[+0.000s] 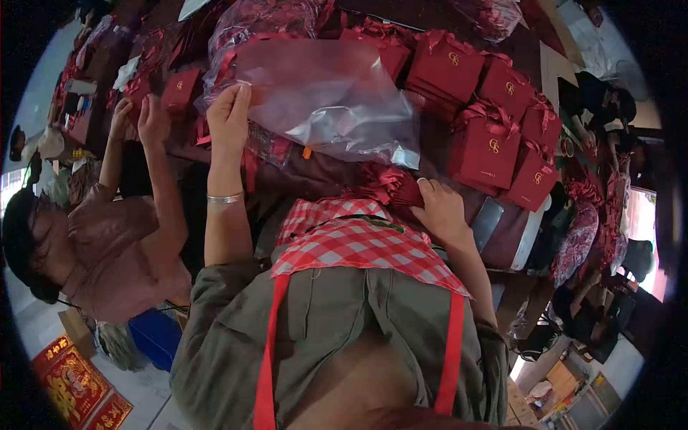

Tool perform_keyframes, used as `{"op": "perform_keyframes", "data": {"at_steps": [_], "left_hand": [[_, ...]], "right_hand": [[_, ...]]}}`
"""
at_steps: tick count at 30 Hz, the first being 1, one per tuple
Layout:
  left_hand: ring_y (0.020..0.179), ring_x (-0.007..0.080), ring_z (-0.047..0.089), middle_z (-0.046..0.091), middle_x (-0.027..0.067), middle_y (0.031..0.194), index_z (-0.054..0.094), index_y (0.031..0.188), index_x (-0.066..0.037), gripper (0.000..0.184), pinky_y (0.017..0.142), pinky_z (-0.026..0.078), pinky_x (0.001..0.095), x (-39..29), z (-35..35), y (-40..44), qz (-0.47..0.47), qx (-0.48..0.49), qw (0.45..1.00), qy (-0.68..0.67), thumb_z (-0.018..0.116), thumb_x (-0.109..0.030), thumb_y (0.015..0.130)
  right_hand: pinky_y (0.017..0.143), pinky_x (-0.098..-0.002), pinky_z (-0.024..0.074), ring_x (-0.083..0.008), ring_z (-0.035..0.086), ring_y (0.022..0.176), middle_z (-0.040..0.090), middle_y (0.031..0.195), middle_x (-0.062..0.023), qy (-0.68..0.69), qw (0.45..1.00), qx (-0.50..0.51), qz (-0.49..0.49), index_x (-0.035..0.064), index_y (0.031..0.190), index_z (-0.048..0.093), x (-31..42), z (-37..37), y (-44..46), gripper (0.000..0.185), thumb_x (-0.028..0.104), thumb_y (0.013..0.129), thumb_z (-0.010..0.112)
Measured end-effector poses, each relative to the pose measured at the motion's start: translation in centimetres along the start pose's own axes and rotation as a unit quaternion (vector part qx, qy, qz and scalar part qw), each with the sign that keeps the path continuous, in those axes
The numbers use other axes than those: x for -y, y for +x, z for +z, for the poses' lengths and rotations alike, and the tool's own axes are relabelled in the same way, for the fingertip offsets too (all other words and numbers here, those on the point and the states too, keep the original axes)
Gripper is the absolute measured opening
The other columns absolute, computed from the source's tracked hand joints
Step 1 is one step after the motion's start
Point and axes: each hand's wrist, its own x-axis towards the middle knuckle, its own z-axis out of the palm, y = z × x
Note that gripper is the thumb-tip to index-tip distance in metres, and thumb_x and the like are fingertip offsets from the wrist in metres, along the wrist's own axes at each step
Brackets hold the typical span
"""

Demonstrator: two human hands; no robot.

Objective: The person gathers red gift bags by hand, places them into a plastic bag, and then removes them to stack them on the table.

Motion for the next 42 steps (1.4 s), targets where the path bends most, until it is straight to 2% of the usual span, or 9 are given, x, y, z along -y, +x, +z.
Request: {"op": "perform_keyframes", "data": {"at_steps": [10, 15, 22, 26, 28, 35, 38, 40, 42], "left_hand": [[0.068, 0.0027, 0.053, 0.064, -0.0003, 0.079, 0.063, 0.09, 0.001, 0.016, 0.061, 0.041, 0.0168, 1.6, -0.2, -0.1, -0.011, -0.005, 0.999, -0.039, 0.057, -0.014, 0.092], [0.069, 0.0017, 0.051, 0.061, -0.0018, 0.079, 0.063, 0.092, 0.001, 0.017, 0.06, 0.041, 0.0168, 4.8, -2.3, -0.5, -0.024, -0.032, 0.999, -0.025, 0.055, -0.015, 0.093], [0.083, 0.0087, 0.055, 0.059, 0.0041, 0.097, 0.056, 0.108, 0.001, 0.021, 0.07, 0.046, 0.0251, 8.6, -5.7, -1.4, -0.103, -0.079, 0.99, -0.05, 0.054, -0.014, 0.094], [0.101, 0.019, 0.055, 0.057, 0.0101, 0.11, 0.055, 0.11, 0.003, 0.03, 0.086, 0.045, 0.0316, 8.3, -5.5, -1.5, 0.029, -0.177, 0.982, 0.057, 0.063, -0.004, 0.082], [0.099, 0.0254, 0.057, 0.057, 0.0145, 0.109, 0.056, 0.11, 0.002, 0.03, 0.087, 0.044, 0.0332, 5.6, -4.5, -1.0, 0.169, -0.174, 0.93, 0.276, 0.063, -0.004, 0.081], [0.101, 0.0285, 0.057, 0.062, 0.0118, 0.104, 0.063, 0.103, -0.005, 0.023, 0.085, 0.046, 0.0404, 2.2, 2.9, 3.7, 0.302, 0.112, 0.861, 0.393, 0.059, -0.011, 0.081], [0.102, 0.0334, 0.058, 0.062, 0.0154, 0.108, 0.061, 0.109, -0.007, 0.03, 0.085, 0.047, 0.0453, 5.0, 4.8, 6.1, 0.248, 0.211, 0.803, 0.5, 0.059, -0.02, 0.083], [0.103, 0.0346, 0.058, 0.062, 0.0153, 0.109, 0.06, 0.111, -0.009, 0.035, 0.085, 0.048, 0.0457, 4.6, 6.0, 6.8, 0.122, 0.251, 0.717, 0.639, 0.058, -0.031, 0.084], [0.097, 0.0345, 0.06, 0.064, 0.0151, 0.103, 0.065, 0.1, -0.009, 0.038, 0.081, 0.048, 0.0478, 4.8, 6.4, 7.0, 0.116, 0.243, 0.722, 0.637, 0.052, -0.04, 0.084]], "right_hand": [[0.064, -0.0401, 0.0503, -0.0309, 0.061, 0.075, 0.056, 0.082, -0.0125, -0.015, 1.0, -0.008, -0.004, 0.0066, 0.091, 0.047, 0.0, 0.1, -0.1, 0.043, 0.02, 0.062, 0.076], [0.066, -0.0411, 0.0496, -0.0316, 0.06, 0.08, 0.058, 0.087, -0.0134, -0.015, 1.0, 0.021, 0.016, 0.0039, 0.103, 0.05, 0.1, 0.0, -0.1, 0.052, 0.02, 0.061, 0.077], [0.062, -0.0419, 0.0504, -0.0316, 0.06, 0.077, 0.056, 0.085, -0.0129, -0.012, 1.0, 0.018, 0.001, 0.0061, 0.096, 0.048, -0.2, 0.1, 0.1, 0.045, 0.021, 0.064, 0.076], [0.063, -0.0419, 0.0504, -0.0323, 0.059, 0.077, 0.056, 0.085, -0.013, -0.009, 1.0, 0.013, 0.001, 0.0059, 0.098, 0.048, -0.3, 0.2, 0.0, 0.046, 0.021, 0.064, 0.076], [0.063, -0.0417, 0.0504, -0.0323, 0.059, 0.077, 0.056, 0.085, -0.0129, -0.011, 1.0, 0.014, -0.001, 0.0057, 0.098, 0.048, -0.4, 0.2, 0.1, 0.046, 0.021, 0.064, 0.076], [0.066, -0.0412, 0.0502, -0.0322, 0.06, 0.08, 0.057, 0.085, -0.0133, -0.012, 1.0, 0.009, 0.001, 0.0056, 0.096, 0.048, -0.4, 0.3, 0.2, 0.045, 0.021, 0.064, 0.076], [0.065, -0.0413, 0.0504, -0.0322, 0.06, 0.079, 0.057, 0.086, -0.0136, -0.013, 1.0, 0.01, 0.002, 0.0055, 0.096, 0.048, -0.3, 0.4, 0.1, 0.045, 0.021, 0.064, 0.076], [0.065, -0.0412, 0.0506, -0.032, 0.061, 0.079, 0.057, 0.086, -0.0137, -0.012, 1.0, 0.011, 0.011, 0.0054, 0.096, 0.048, -0.4, 0.5, 0.0, 0.045, 0.022, 0.064, 0.076], [0.063, -0.0405, 0.051, -0.0315, 0.061, 0.079, 0.058, 0.087, -0.0139, -0.019, 1.0, 0.004, -0.001, 0.0051, 0.097, 0.047, -0.5, 0.8, -0.2, 0.047, 0.023, 0.064, 0.075]]}}
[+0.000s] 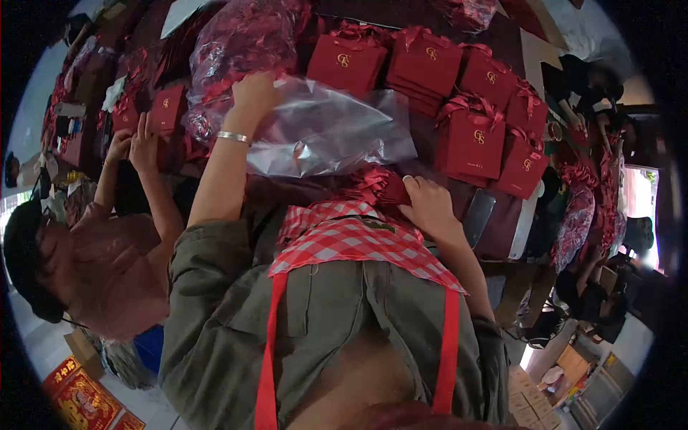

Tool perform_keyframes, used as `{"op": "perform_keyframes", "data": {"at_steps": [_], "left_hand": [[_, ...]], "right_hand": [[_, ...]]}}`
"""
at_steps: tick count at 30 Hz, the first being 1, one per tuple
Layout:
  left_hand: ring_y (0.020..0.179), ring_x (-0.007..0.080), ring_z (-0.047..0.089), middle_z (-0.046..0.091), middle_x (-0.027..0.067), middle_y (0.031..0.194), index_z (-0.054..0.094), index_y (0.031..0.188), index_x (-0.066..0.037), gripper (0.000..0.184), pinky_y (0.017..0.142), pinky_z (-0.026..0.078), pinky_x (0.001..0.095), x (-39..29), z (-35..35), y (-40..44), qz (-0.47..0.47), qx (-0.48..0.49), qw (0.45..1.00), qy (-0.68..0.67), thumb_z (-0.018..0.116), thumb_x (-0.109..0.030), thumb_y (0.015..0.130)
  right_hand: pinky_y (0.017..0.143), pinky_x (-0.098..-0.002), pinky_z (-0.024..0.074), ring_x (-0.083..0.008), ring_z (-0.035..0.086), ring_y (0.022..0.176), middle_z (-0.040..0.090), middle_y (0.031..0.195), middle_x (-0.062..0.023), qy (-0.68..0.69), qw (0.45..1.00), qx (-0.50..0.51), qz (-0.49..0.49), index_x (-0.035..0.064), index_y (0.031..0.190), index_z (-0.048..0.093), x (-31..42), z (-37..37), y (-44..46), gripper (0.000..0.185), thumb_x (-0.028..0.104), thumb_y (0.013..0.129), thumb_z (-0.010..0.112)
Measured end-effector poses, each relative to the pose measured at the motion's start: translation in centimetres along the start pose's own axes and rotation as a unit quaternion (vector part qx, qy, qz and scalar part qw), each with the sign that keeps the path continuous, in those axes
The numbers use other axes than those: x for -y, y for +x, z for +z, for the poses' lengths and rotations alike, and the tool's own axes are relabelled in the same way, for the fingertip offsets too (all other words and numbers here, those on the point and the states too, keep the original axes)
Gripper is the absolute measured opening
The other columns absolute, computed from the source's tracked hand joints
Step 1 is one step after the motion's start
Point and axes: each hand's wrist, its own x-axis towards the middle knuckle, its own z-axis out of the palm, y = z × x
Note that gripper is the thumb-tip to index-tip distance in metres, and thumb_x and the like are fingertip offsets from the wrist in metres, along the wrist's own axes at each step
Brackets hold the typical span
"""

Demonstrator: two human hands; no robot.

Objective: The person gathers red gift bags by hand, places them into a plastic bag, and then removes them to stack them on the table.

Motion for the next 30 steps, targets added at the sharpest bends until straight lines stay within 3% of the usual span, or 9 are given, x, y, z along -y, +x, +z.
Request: {"op": "perform_keyframes", "data": {"at_steps": [3, 6, 7, 11, 14, 17, 21, 25, 30], "left_hand": [[0.091, 0.0353, 0.063, 0.065, 0.0181, 0.094, 0.068, 0.09, -0.01, 0.036, 0.077, 0.05, 0.0473, 1.7, 0.9, 0.3, -0.009, 0.057, 0.997, -0.051, 0.051, -0.041, 0.085], [0.09, 0.0345, 0.063, 0.066, 0.0165, 0.094, 0.068, 0.094, -0.013, 0.032, 0.077, 0.05, 0.0452, 2.6, 1.0, 0.2, 0.033, 0.094, 0.993, -0.067, 0.052, -0.038, 0.084], [0.089, 0.0334, 0.063, 0.065, 0.016, 0.095, 0.069, 0.093, -0.012, 0.028, 0.076, 0.05, 0.0447, 2.8, 1.3, 0.0, 0.059, 0.05, 0.992, -0.095, 0.057, -0.034, 0.081], [0.083, 0.0332, 0.063, 0.066, 0.0159, 0.09, 0.07, 0.088, -0.011, 0.025, 0.074, 0.05, 0.0443, 2.6, 0.7, -1.0, 0.046, 0.062, 0.986, -0.148, 0.062, -0.032, 0.077], [0.074, 0.031, 0.065, 0.065, 0.0148, 0.075, 0.07, 0.08, -0.007, 0.023, 0.069, 0.05, 0.041, 2.0, 0.3, -1.8, 0.031, 0.061, 0.976, -0.207, 0.064, -0.029, 0.074], [0.074, 0.0287, 0.065, 0.066, 0.014, 0.075, 0.07, 0.079, -0.007, 0.022, 0.068, 0.05, 0.0389, 1.6, 1.1, -2.2, -0.017, 0.085, 0.956, -0.28, 0.066, -0.028, 0.073], [0.072, 0.0272, 0.066, 0.066, 0.0146, 0.075, 0.069, 0.084, -0.004, 0.027, 0.067, 0.051, 0.0361, 1.3, 1.9, -3.1, -0.002, 0.007, 0.949, -0.315, 0.072, -0.027, 0.071], [0.067, 0.0149, 0.061, 0.065, 0.0118, 0.072, 0.066, 0.084, 0.001, 0.021, 0.062, 0.047, 0.0308, 1.5, 1.8, -4.1, -0.026, 0.043, 0.913, -0.405, 0.066, -0.019, 0.079], [0.073, 0.01, 0.059, 0.067, 0.0062, 0.08, 0.064, 0.091, 0.004, 0.018, 0.064, 0.045, 0.026, 2.7, 1.4, -5.9, -0.007, 0.075, 0.867, -0.492, 0.061, -0.013, 0.085]], "right_hand": [[0.062, -0.0397, 0.0511, -0.0309, 0.062, 0.079, 0.058, 0.087, -0.0138, -0.008, 0.999, 0.034, 0.019, 0.0049, 0.098, 0.047, 0.2, -0.3, 0.1, 0.048, 0.023, 0.064, 0.076], [0.062, -0.0393, 0.0511, -0.0306, 0.062, 0.078, 0.058, 0.088, -0.0131, -0.005, 1.0, -0.011, 0.003, 0.0051, 0.099, 0.047, 0.1, 0.0, -0.1, 0.048, 0.024, 0.064, 0.076], [0.062, -0.0393, 0.0511, -0.0306, 0.062, 0.078, 0.058, 0.088, -0.0131, -0.004, 1.0, -0.012, 0.005, 0.0051, 0.099, 0.047, 0.1, -0.1, 0.0, 0.048, 0.024, 0.064, 0.076], [0.065, -0.0396, 0.0496, -0.031, 0.06, 0.079, 0.058, 0.085, -0.0123, 0.005, 1.0, -0.007, 0.01, 0.0052, 0.1, 0.05, -0.1, 0.0, 0.1, 0.052, 0.025, 0.061, 0.077], [0.066, -0.0393, 0.0494, -0.0311, 0.06, 0.08, 0.058, 0.086, -0.0125, -0.003, 1.0, 0.006, 0.009, 0.0049, 0.101, 0.049, -0.1, -0.3, 0.4, 0.052, 0.025, 0.062, 0.077], [0.064, -0.0396, 0.0499, -0.0313, 0.06, 0.079, 0.057, 0.085, -0.0125, 0.0, 1.0, 0.006, 0.001, 0.0054, 0.099, 0.049, 0.0, -0.5, 0.5, 0.049, 0.024, 0.063, 0.076], [0.068, -0.0398, 0.0495, -0.0309, 0.06, 0.081, 0.057, 0.087, -0.0125, -0.004, 1.0, 0.004, -0.002, 0.0048, 0.102, 0.049, -0.2, -0.4, 0.4, 0.053, 0.025, 0.062, 0.077], [0.067, -0.04, 0.0499, -0.0308, 0.061, 0.082, 0.058, 0.088, -0.0125, -0.003, 1.0, 0.017, -0.002, 0.0043, 0.103, 0.049, 0.0, -0.8, 0.6, 0.055, 0.025, 0.061, 0.078], [0.067, -0.0401, 0.05, -0.0306, 0.061, 0.081, 0.058, 0.087, -0.0126, -0.003, 1.0, 0.011, -0.001, 0.0043, 0.103, 0.049, 0.0, -0.5, 0.8, 0.053, 0.025, 0.062, 0.077]]}}
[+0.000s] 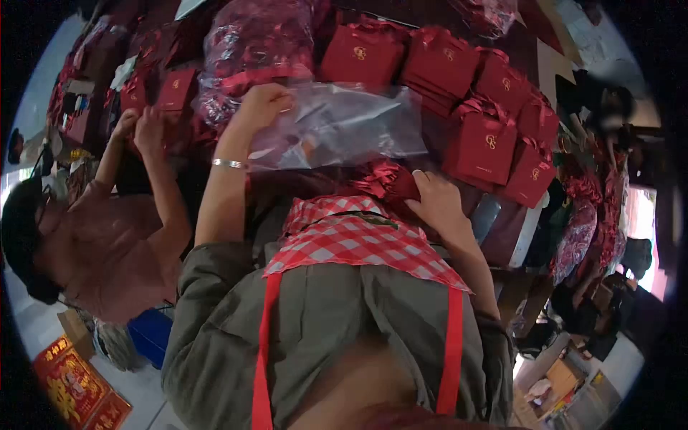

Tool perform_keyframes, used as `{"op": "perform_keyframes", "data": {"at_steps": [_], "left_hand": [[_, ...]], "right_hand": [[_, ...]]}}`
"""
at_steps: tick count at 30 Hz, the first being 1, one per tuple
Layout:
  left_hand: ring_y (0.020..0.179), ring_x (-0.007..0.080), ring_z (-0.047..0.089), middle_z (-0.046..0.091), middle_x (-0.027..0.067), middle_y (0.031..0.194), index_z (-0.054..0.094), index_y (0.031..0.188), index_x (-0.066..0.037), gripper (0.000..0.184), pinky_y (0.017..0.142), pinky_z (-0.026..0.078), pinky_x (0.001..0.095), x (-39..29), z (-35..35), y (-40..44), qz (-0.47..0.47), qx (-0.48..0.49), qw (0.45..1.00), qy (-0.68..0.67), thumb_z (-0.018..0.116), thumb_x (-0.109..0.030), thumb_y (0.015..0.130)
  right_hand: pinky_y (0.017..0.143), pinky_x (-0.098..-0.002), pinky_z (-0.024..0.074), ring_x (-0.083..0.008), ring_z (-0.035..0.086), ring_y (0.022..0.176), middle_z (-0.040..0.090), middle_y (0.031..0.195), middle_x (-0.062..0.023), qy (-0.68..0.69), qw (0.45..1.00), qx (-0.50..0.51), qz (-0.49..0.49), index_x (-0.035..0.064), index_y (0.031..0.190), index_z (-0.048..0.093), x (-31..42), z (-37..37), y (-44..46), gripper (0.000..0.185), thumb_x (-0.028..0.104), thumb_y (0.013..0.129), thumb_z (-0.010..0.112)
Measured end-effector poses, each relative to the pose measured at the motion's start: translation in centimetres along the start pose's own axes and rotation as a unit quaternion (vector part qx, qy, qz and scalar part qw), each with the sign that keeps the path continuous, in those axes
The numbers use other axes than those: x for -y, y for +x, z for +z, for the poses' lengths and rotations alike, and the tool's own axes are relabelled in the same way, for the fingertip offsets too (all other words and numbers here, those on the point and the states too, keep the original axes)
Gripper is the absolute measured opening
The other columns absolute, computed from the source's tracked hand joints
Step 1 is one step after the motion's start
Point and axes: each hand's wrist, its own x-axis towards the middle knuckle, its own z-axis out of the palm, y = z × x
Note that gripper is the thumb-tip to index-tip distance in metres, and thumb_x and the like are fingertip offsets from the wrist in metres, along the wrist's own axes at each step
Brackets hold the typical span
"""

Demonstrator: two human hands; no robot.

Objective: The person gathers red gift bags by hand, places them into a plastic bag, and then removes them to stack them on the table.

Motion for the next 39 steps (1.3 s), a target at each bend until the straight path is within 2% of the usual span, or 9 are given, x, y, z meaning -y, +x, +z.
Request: {"op": "perform_keyframes", "data": {"at_steps": [9, 11, 12, 16, 21, 27, 30, 32, 39], "left_hand": [[0.065, 0.0105, 0.059, 0.065, 0.006, 0.076, 0.062, 0.094, 0.006, 0.02, 0.059, 0.049, 0.0232, -0.8, 2.9, -1.7, -0.062, -0.044, 0.997, -0.003, 0.068, -0.007, 0.08], [0.064, 0.0103, 0.059, 0.064, 0.0057, 0.073, 0.062, 0.091, 0.006, 0.019, 0.059, 0.049, 0.0231, -0.8, 3.2, -1.8, -0.107, -0.049, 0.989, -0.087, 0.069, -0.008, 0.08], [0.063, 0.0095, 0.059, 0.064, 0.0053, 0.072, 0.063, 0.088, 0.005, 0.018, 0.058, 0.048, 0.0234, -0.8, 3.2, -1.6, -0.092, -0.058, 0.994, 0.03, 0.068, -0.01, 0.081], [0.064, 0.0086, 0.058, 0.064, 0.0036, 0.071, 0.064, 0.087, 0.004, 0.019, 0.059, 0.047, 0.0235, 0.9, 3.6, -1.2, -0.052, -0.109, 0.991, -0.058, 0.068, -0.014, 0.082], [0.077, 0.0098, 0.059, 0.065, 0.0053, 0.089, 0.059, 0.106, 0.004, 0.025, 0.066, 0.047, 0.0225, 1.4, 3.3, -2.2, -0.027, -0.076, 0.973, -0.218, 0.064, -0.007, 0.084], [0.068, 0.0103, 0.06, 0.065, 0.0056, 0.076, 0.06, 0.094, 0.003, 0.019, 0.06, 0.049, 0.0232, -2.7, 2.9, -4.6, -0.093, -0.117, 0.971, -0.186, 0.069, -0.006, 0.079], [0.066, 0.0093, 0.059, 0.063, 0.0033, 0.071, 0.061, 0.093, 0.002, 0.019, 0.059, 0.048, 0.0232, -2.1, 3.3, -5.2, -0.058, -0.155, 0.976, -0.143, 0.07, -0.007, 0.079], [0.066, 0.006, 0.053, 0.061, 0.0002, 0.077, 0.061, 0.097, 0.001, 0.018, 0.056, 0.043, 0.0213, -1.6, 3.5, -6.0, -0.088, -0.14, 0.965, -0.203, 0.066, -0.009, 0.083], [0.098, 0.0139, 0.056, 0.058, 0.0084, 0.113, 0.043, 0.129, 0.002, 0.047, 0.085, 0.047, 0.0286, 0.1, 3.5, -8.8, 0.035, -0.084, 0.935, -0.343, 0.06, -0.01, 0.088]], "right_hand": [[0.067, -0.0396, 0.0504, -0.0306, 0.061, 0.082, 0.059, 0.086, -0.0125, 0.002, 1.0, -0.004, 0.014, 0.0048, 0.101, 0.05, -0.1, 0.6, -0.9, 0.049, 0.026, 0.064, 0.074], [0.068, -0.0398, 0.0507, -0.0305, 0.061, 0.082, 0.059, 0.088, -0.0127, -0.006, 1.0, -0.001, 0.016, 0.0053, 0.102, 0.051, 0.2, 0.6, -0.6, 0.048, 0.025, 0.065, 0.074], [0.069, -0.0396, 0.0508, -0.0306, 0.061, 0.082, 0.059, 0.089, -0.0129, -0.004, 1.0, -0.007, 0.012, 0.0053, 0.103, 0.051, 0.2, 0.6, -0.6, 0.048, 0.025, 0.065, 0.074], [0.066, -0.0403, 0.0507, -0.0314, 0.061, 0.079, 0.059, 0.087, -0.0136, 0.024, 0.999, -0.034, -0.01, 0.0044, 0.104, 0.05, 0.0, 0.4, -0.6, 0.05, 0.021, 0.064, 0.075], [0.07, -0.0393, 0.0505, -0.0294, 0.061, 0.084, 0.059, 0.09, -0.0118, -0.002, 1.0, -0.001, -0.006, 0.0048, 0.106, 0.05, -0.1, 0.0, -0.2, 0.056, 0.025, 0.062, 0.077], [0.071, -0.0395, 0.0504, -0.0307, 0.061, 0.083, 0.059, 0.091, -0.0129, -0.018, 0.998, 0.024, -0.06, 0.0039, 0.108, 0.05, -0.6, -0.7, -0.3, 0.06, 0.022, 0.058, 0.078], [0.072, -0.0396, 0.0499, -0.0311, 0.061, 0.085, 0.06, 0.093, -0.0136, -0.014, 0.995, 0.055, -0.077, 0.0033, 0.11, 0.05, 0.8, -3.2, 0.2, 0.063, 0.02, 0.056, 0.078], [0.072, -0.0396, 0.0496, -0.0312, 0.06, 0.086, 0.06, 0.093, -0.0134, -0.023, 0.995, 0.045, -0.091, 0.003, 0.11, 0.051, 1.7, -4.5, 0.7, 0.062, 0.017, 0.056, 0.077], [0.074, -0.0403, 0.0496, -0.031, 0.06, 0.088, 0.061, 0.096, -0.0128, 0.016, 0.989, -0.013, -0.144, 0.0027, 0.109, 0.054, 4.1, -5.4, 2.6, 0.054, 0.014, 0.059, 0.073]]}}
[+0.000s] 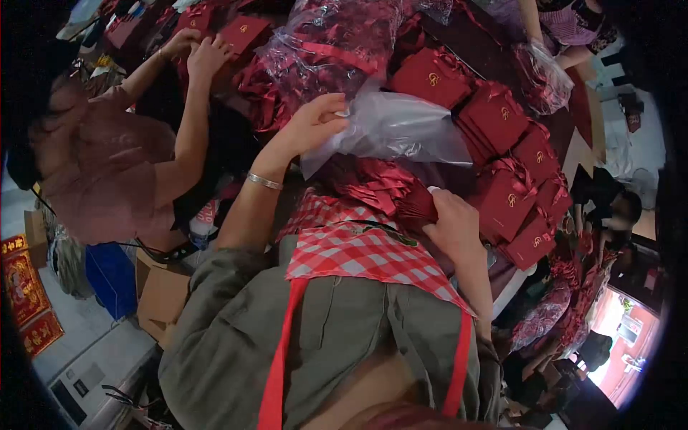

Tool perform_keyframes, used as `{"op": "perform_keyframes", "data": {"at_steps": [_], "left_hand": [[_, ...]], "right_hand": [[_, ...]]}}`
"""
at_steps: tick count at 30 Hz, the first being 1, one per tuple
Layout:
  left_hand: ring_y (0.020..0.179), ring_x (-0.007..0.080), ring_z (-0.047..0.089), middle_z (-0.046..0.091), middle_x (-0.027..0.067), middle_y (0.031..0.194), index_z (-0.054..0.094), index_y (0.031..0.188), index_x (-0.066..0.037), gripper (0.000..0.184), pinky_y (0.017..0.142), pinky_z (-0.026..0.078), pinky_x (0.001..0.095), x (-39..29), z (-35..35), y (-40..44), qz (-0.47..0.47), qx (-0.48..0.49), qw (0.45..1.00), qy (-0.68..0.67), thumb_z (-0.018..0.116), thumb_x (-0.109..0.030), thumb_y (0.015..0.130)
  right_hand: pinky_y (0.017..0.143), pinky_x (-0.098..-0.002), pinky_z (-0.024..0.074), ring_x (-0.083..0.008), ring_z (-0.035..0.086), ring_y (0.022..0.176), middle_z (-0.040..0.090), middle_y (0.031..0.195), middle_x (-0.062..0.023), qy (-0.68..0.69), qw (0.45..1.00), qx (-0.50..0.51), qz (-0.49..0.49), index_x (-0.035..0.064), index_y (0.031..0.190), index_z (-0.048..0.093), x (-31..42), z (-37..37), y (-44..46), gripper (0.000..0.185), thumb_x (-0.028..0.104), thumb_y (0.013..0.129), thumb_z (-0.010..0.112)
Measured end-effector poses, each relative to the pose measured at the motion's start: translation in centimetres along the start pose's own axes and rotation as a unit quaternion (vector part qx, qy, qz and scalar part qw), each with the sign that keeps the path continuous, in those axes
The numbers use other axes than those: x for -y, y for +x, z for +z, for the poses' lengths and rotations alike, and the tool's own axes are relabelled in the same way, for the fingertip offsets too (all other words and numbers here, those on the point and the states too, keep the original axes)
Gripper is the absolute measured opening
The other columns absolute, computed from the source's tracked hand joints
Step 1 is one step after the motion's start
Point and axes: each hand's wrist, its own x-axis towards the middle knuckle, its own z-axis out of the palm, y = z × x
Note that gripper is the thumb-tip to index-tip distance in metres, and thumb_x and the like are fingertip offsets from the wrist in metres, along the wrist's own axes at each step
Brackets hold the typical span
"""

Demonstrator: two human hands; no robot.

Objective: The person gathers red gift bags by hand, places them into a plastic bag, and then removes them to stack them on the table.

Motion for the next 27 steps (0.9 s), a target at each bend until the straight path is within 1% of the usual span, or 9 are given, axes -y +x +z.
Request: {"op": "perform_keyframes", "data": {"at_steps": [3, 7, 9, 12, 15, 18, 22, 24, 27], "left_hand": [[0.091, 0.012, 0.057, 0.061, 0.0075, 0.104, 0.048, 0.123, 0.003, 0.045, 0.08, 0.048, 0.0269, 0.3, -1.5, -1.4, -0.034, 0.017, 0.964, 0.262, 0.065, -0.011, 0.085], [0.086, 0.0101, 0.057, 0.062, 0.0052, 0.096, 0.052, 0.117, 0.004, 0.039, 0.077, 0.047, 0.0257, 1.6, -1.4, -2.0, -0.053, 0.047, 0.982, 0.175, 0.065, -0.013, 0.085], [0.085, 0.009, 0.056, 0.062, 0.0036, 0.091, 0.057, 0.108, 0.004, 0.03, 0.074, 0.047, 0.0246, 1.8, -0.3, -1.8, -0.067, 0.028, 0.987, 0.146, 0.064, -0.014, 0.086], [0.081, 0.0082, 0.056, 0.062, 0.0025, 0.087, 0.062, 0.098, 0.004, 0.023, 0.07, 0.046, 0.0242, 3.2, 0.7, -0.3, -0.053, 0.058, 0.973, 0.218, 0.063, -0.015, 0.087], [0.075, 0.0078, 0.055, 0.063, 0.0013, 0.08, 0.065, 0.088, 0.003, 0.019, 0.067, 0.045, 0.0245, 3.0, 1.5, 0.3, -0.025, 0.047, 0.975, 0.215, 0.063, -0.016, 0.087], [0.069, 0.0071, 0.055, 0.061, -0.0005, 0.071, 0.065, 0.084, 0.002, 0.02, 0.063, 0.045, 0.0238, 2.6, 2.4, 0.6, -0.028, 0.022, 0.99, 0.137, 0.064, -0.018, 0.087], [0.067, 0.0062, 0.054, 0.06, -0.0007, 0.068, 0.064, 0.081, 0.001, 0.021, 0.06, 0.044, 0.0224, 0.4, 3.3, 1.1, -0.031, 0.019, 0.985, 0.168, 0.066, -0.019, 0.086], [0.064, 0.0053, 0.053, 0.059, -0.0006, 0.066, 0.063, 0.077, 0.0, 0.018, 0.056, 0.042, 0.021, 0.2, 3.7, 1.0, -0.104, -0.022, 0.982, 0.153, 0.068, -0.016, 0.084], [0.062, 0.0053, 0.053, 0.06, -0.0002, 0.068, 0.061, 0.076, -0.001, 0.015, 0.054, 0.042, 0.0212, -0.3, 4.0, 0.5, -0.068, -0.007, 0.983, 0.172, 0.068, -0.013, 0.083]], "right_hand": [[0.075, -0.0407, 0.0497, -0.0313, 0.061, 0.09, 0.061, 0.097, -0.0132, -0.001, 1.0, 0.007, 0.003, 0.003, 0.108, 0.054, 0.2, 0.8, 0.0, 0.051, 0.017, 0.062, 0.071], [0.074, -0.0408, 0.0498, -0.0319, 0.061, 0.09, 0.062, 0.098, -0.0134, -0.003, 1.0, -0.008, 0.015, 0.0032, 0.109, 0.053, 0.0, 0.7, -0.4, 0.051, 0.019, 0.064, 0.071], [0.074, -0.0406, 0.0498, -0.0321, 0.061, 0.09, 0.062, 0.098, -0.0132, -0.012, 1.0, -0.006, 0.023, 0.0032, 0.109, 0.053, 0.1, 0.7, -0.7, 0.051, 0.019, 0.065, 0.071], [0.073, -0.0399, 0.0502, -0.0315, 0.061, 0.088, 0.062, 0.096, -0.013, -0.02, 0.999, 0.011, 0.029, 0.0037, 0.109, 0.053, 0.1, 0.9, -0.9, 0.052, 0.018, 0.063, 0.072], [0.072, -0.0396, 0.0501, -0.0306, 0.061, 0.085, 0.061, 0.093, -0.0126, -0.028, 1.0, -0.007, 0.006, 0.0038, 0.107, 0.053, 0.4, 0.9, -0.9, 0.052, 0.016, 0.06, 0.072], [0.071, -0.0396, 0.0498, -0.0297, 0.061, 0.082, 0.06, 0.09, -0.0121, -0.033, 0.999, -0.025, -0.023, 0.0037, 0.107, 0.052, 0.6, 0.5, -0.6, 0.054, 0.014, 0.058, 0.072], [0.066, -0.0417, 0.0497, -0.0307, 0.06, 0.08, 0.059, 0.086, -0.0107, -0.014, 0.998, -0.022, -0.052, 0.0054, 0.103, 0.052, 1.6, -0.3, 0.7, 0.046, 0.008, 0.06, 0.068], [0.066, -0.0416, 0.0496, -0.0305, 0.06, 0.08, 0.059, 0.086, -0.0108, -0.003, 0.997, -0.029, -0.067, 0.0052, 0.104, 0.052, 2.2, -0.1, 1.0, 0.047, 0.008, 0.06, 0.068], [0.067, -0.0412, 0.0496, -0.03, 0.06, 0.08, 0.059, 0.086, -0.0102, 0.0, 0.995, -0.026, -0.095, 0.0046, 0.106, 0.052, 2.7, 0.4, 1.7, 0.049, 0.007, 0.06, 0.068]]}}
